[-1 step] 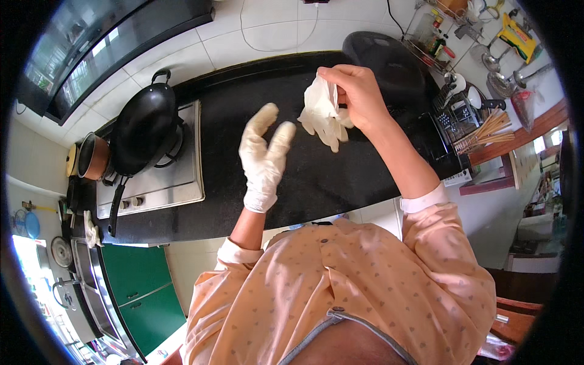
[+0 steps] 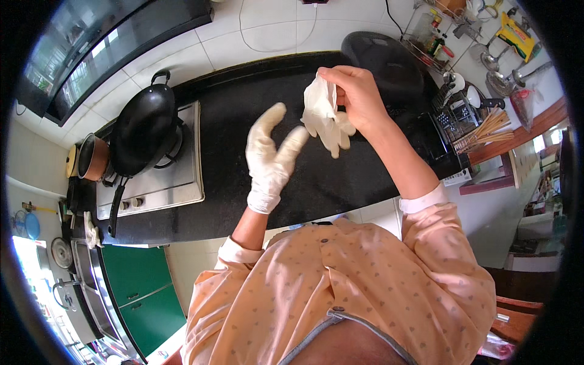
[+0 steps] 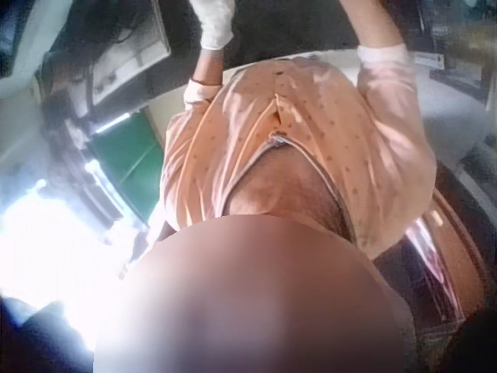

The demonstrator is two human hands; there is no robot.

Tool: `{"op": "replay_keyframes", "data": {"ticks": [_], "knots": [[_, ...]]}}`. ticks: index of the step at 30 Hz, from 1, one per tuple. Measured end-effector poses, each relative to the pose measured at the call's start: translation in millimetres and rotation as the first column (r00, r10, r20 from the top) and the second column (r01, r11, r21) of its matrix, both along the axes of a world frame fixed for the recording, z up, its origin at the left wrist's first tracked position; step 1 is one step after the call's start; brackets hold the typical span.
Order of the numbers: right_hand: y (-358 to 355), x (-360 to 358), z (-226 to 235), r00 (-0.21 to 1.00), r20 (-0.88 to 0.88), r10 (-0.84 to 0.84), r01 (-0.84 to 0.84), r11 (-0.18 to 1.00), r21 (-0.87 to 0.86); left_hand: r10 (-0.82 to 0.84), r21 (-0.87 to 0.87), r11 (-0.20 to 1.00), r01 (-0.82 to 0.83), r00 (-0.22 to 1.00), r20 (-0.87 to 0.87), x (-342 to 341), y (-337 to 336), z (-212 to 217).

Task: The person puts on disposable gloves, walks from the kitchen to the living room, and assembles a red and pink cardboard box on a table. They fold the flaps and press the sides to form the box, then place it on the table.

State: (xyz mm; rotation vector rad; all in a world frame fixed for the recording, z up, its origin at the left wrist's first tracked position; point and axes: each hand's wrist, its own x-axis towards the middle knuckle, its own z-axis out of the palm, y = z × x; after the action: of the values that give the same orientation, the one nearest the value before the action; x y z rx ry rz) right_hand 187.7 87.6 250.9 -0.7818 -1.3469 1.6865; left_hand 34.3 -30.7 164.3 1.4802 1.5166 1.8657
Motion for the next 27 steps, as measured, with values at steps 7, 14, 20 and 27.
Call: {"op": "replay_keyframes", "data": {"ticks": [7,14,20,27], "knots": [[-5.6,33.0,-13.4,0.984,-0.168,-0.057,0.046,0.997,-0.064,-0.188,-0.463,0.808,0.364,0.904,0.383,49.3,2.5,58.8],[-12.3,102.3,-25.3,0.979,0.067,0.193,-0.202,0.967,0.156,-0.352,-0.109,0.828,0.55,0.661,0.663,87.3,7.3,43.2],[-20.0,156.0,-31.9,0.991,-0.03,0.13,-0.128,0.99,0.052,-0.38,0.013,0.733,0.68,0.394,0.837,127.2,1.9,25.7],[-25.0,194.8,-59.1,0.989,-0.144,-0.032,0.016,0.994,-0.111,-0.04,-0.203,0.967,0.157,0.873,0.486,140.2,5.7,-25.8]]}}
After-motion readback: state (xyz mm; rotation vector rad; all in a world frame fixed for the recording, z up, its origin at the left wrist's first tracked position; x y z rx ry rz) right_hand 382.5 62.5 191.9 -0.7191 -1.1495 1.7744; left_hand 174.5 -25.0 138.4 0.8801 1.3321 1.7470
